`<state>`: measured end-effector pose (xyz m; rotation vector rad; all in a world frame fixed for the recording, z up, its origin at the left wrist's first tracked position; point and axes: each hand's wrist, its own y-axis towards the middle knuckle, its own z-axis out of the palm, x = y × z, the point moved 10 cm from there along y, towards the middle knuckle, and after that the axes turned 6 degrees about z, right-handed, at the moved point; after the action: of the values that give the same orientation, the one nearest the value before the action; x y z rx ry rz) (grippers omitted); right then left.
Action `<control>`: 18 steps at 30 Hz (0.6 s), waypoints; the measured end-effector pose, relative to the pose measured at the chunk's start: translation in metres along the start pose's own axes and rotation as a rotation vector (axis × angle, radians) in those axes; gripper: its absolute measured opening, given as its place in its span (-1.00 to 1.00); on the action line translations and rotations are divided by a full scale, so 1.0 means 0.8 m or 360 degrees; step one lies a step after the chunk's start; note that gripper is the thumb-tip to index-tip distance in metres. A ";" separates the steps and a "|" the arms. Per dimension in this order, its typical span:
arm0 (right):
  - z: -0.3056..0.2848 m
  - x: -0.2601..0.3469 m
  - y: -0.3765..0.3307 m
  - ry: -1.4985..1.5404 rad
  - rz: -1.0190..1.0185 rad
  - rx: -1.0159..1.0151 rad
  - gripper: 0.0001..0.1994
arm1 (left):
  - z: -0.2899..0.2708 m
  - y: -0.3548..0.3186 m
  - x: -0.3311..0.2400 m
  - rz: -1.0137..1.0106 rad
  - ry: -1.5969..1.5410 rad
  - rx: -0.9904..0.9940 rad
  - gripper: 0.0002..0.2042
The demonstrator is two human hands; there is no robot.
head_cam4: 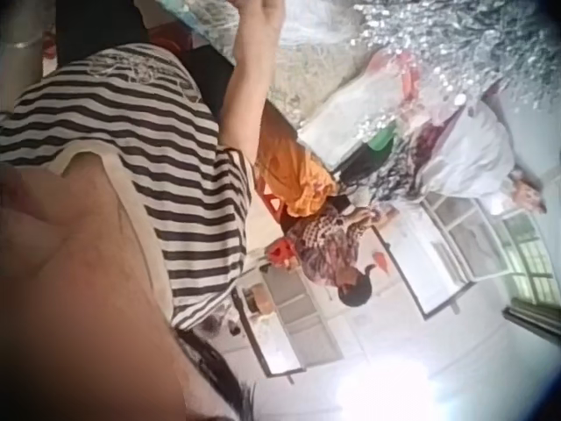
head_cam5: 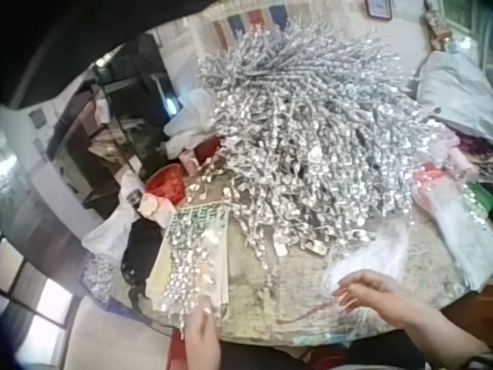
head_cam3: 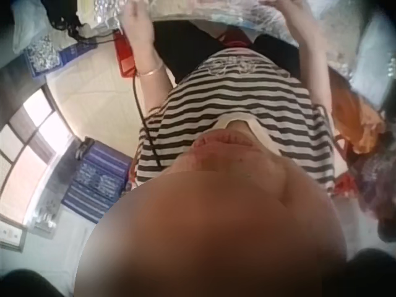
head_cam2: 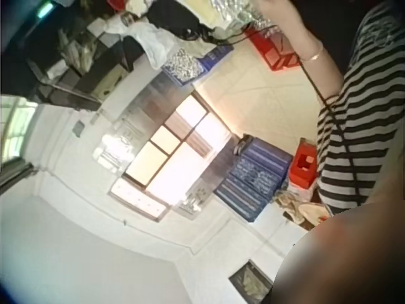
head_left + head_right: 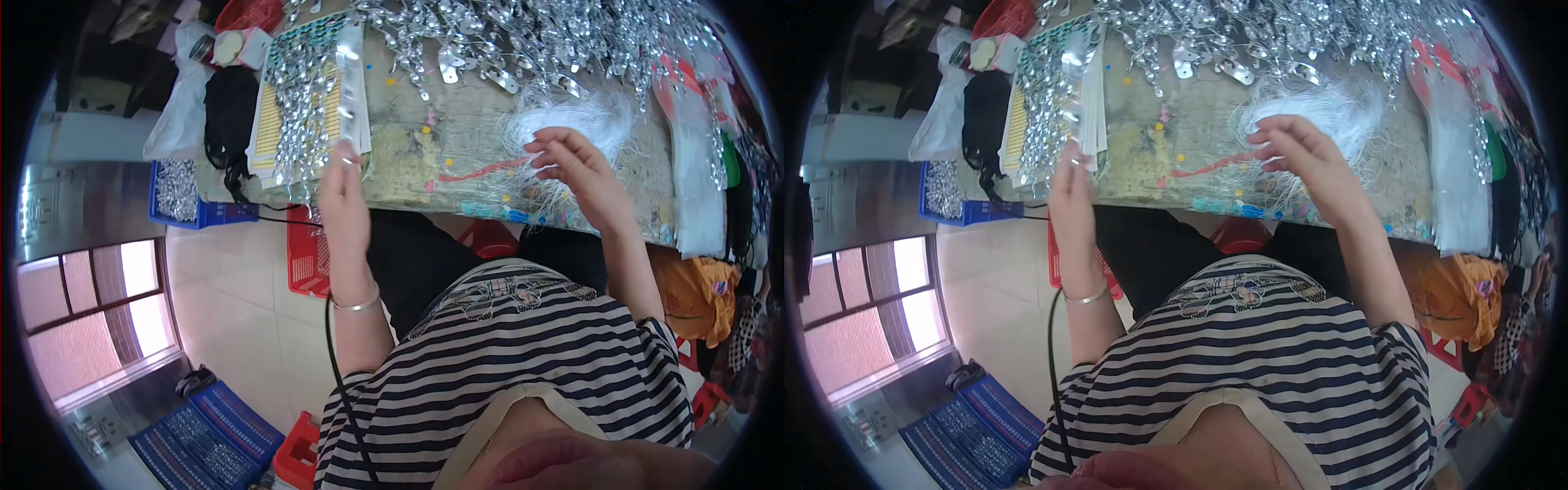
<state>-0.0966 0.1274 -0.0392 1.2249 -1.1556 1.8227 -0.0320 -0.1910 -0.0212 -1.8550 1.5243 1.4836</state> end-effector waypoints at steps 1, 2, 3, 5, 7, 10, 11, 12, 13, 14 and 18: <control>-0.001 -0.003 0.000 -0.0001 -0.0003 -0.0030 -0.72 | -0.005 0.021 0.010 0.0052 0.0130 -0.0024 -0.70; 0.005 -0.007 -0.001 -0.0070 -0.0002 0.0036 -0.73 | -0.011 0.042 0.018 0.0107 0.0261 -0.0049 -0.70; 0.013 -0.010 -0.001 -0.0139 0.0004 0.0113 -0.73 | -0.022 0.060 0.023 0.0172 0.0526 -0.0118 -0.69; 0.013 -0.013 -0.002 -0.0145 0.0048 0.0101 -0.74 | -0.035 0.092 0.036 0.0246 0.0775 -0.0174 -0.69; 0.011 -0.019 0.001 -0.0263 0.0071 0.0100 -0.77 | -0.040 0.113 0.037 0.0368 0.1188 -0.0245 -0.63; 0.005 -0.014 0.014 -0.0420 0.0007 0.0011 -0.76 | -0.032 0.123 0.042 0.0440 0.1367 -0.0233 -0.65; 0.004 -0.012 0.021 -0.0418 0.0012 0.0004 -0.76 | -0.031 0.124 0.047 0.0442 0.1363 -0.0225 -0.65; 0.006 -0.006 0.031 -0.0651 -0.0047 -0.0011 -0.74 | -0.030 0.122 0.052 0.0485 0.1433 -0.0207 -0.63; 0.006 0.000 0.042 -0.0884 -0.0102 -0.0030 -0.73 | -0.025 0.119 0.054 0.0530 0.1499 -0.0185 -0.60; 0.005 0.010 0.054 -0.1104 -0.0248 -0.0065 -0.68 | -0.021 0.118 0.048 0.0535 0.1492 -0.0171 -0.60; -0.001 0.034 0.111 -0.1579 -0.0993 -0.0401 -0.67 | -0.010 0.089 0.001 0.0783 0.1420 -0.0335 -0.63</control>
<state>-0.1829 0.0932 -0.0413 2.1037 -1.2092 0.5472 -0.0891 -0.2248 0.0062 -2.5999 2.4302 1.0197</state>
